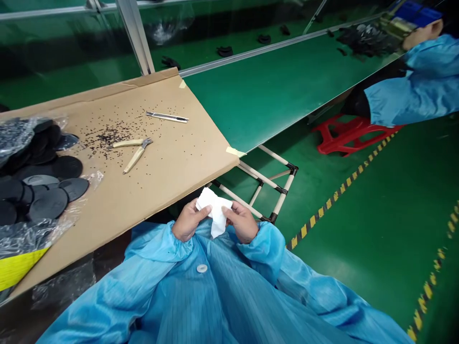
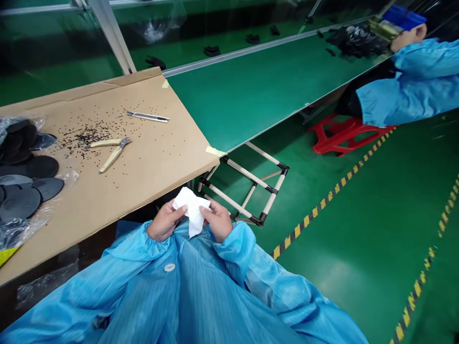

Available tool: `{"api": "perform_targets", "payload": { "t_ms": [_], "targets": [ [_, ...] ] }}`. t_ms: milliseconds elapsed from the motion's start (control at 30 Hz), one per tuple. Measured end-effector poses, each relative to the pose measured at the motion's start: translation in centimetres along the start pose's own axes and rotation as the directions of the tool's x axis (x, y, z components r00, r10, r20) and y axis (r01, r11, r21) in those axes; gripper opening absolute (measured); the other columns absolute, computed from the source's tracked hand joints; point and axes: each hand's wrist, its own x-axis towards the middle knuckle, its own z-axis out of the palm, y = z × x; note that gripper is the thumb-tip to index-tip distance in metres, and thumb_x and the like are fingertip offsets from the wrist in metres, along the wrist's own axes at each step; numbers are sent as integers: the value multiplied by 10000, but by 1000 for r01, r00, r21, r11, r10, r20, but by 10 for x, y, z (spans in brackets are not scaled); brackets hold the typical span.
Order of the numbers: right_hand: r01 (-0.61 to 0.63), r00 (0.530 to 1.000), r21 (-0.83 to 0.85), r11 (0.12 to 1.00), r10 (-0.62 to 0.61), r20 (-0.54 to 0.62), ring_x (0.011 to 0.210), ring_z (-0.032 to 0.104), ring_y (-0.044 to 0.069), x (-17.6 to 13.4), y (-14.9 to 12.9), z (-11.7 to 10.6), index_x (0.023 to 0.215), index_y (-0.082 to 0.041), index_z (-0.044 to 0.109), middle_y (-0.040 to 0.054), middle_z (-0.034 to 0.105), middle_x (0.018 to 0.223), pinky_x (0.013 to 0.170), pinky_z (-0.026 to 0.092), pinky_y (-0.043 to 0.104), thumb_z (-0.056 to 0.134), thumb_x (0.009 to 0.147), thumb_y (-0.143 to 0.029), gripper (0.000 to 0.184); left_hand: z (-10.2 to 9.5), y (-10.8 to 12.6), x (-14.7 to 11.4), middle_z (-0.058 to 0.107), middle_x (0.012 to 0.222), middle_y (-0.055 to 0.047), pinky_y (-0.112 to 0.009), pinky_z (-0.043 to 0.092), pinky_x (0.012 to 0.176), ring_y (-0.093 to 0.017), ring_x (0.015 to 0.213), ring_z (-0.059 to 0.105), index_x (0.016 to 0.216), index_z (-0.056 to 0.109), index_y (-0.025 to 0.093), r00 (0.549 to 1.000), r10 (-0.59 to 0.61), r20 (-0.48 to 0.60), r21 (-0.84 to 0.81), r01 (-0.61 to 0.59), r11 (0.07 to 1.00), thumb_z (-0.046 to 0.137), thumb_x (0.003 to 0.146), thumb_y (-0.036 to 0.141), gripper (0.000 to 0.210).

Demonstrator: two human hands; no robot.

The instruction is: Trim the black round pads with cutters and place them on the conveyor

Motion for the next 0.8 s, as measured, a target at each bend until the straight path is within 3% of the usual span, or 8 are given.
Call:
{"api": "perform_targets", "payload": {
  "t_ms": [67, 133, 200, 333, 500, 567, 700, 800],
  "targets": [
    [-101, 993, 211, 972, 113, -43, 579, 582, 142, 6, -1, -1, 829, -172, 640, 10, 656, 682, 556, 476, 267, 796, 588, -435, 389, -2, -1, 0, 678, 837, -51, -300, 479, 742, -156, 756, 608, 938, 653, 112, 999, -9, 54, 21, 8, 1000, 831, 603, 335, 440],
    [-150, 981, 329, 932, 181, -67, 600, 606, 147, 9, -1, -3, 772, -176, 635, 11, 675, 689, 578, 489, 266, 833, 529, -384, 377, -5, -4, 2, 679, 812, -52, -301, 474, 739, -153, 735, 604, 922, 660, 105, 999, -15, 40, 57, 13, 998, 826, 612, 338, 422],
    [-147, 980, 333, 931, 182, -77, 612, 620, 148, 9, 1, -3, 787, -178, 648, 13, 692, 712, 581, 490, 260, 838, 533, -375, 373, -7, -7, 5, 684, 800, -56, -306, 470, 741, -157, 728, 604, 919, 660, 102, 1000, -4, -3, 86, 4, 996, 816, 627, 346, 412],
    [-65, 998, 225, 972, 67, 1, 675, 656, 180, 3, 6, 1, 1023, -197, 653, 21, 721, 796, 641, 515, 306, 849, 564, -340, 520, -7, -10, 7, 693, 848, -72, -318, 465, 759, -174, 759, 612, 956, 657, 97, 999, 34, -39, 102, -30, 994, 791, 664, 351, 409],
    [-138, 987, 274, 952, 111, 114, 716, 660, 182, 2, 5, 7, 961, -180, 678, 35, 722, 852, 706, 520, 329, 870, 516, -304, 500, -5, -9, 6, 682, 963, -82, -334, 461, 839, -203, 882, 618, 1088, 621, 123, 989, 75, 124, 45, -81, 996, 831, 608, 269, 544],
    [-124, 992, 244, 962, 112, 65, 678, 644, 168, 4, 4, 7, 896, -169, 687, 30, 715, 806, 672, 513, 313, 867, 511, -325, 453, -6, -9, 6, 680, 958, -79, -342, 467, 849, -208, 890, 621, 1061, 625, 128, 984, 81, 161, 42, -89, 995, 840, 591, 239, 529],
    [-35, 985, 89, 995, 49, -163, 560, 576, 132, 8, 6, 3, 771, -155, 668, 7, 675, 661, 557, 466, 268, 848, 507, -374, 387, -9, -9, 6, 683, 1010, -90, -349, 479, 858, -222, 917, 634, 1081, 627, 138, 984, 29, 174, 3, -30, 1000, 824, 615, 217, 512],
    [-8, 979, 65, 998, 21, -202, 554, 566, 134, 13, 5, -2, 773, -168, 642, 0, 659, 648, 543, 454, 266, 825, 516, -394, 388, -11, -6, 5, 691, 1042, -117, -399, 471, 905, -270, 985, 637, 1118, 629, 135, 980, -30, 199, -53, 41, 998, 832, 608, 250, 561]
  ]
}}
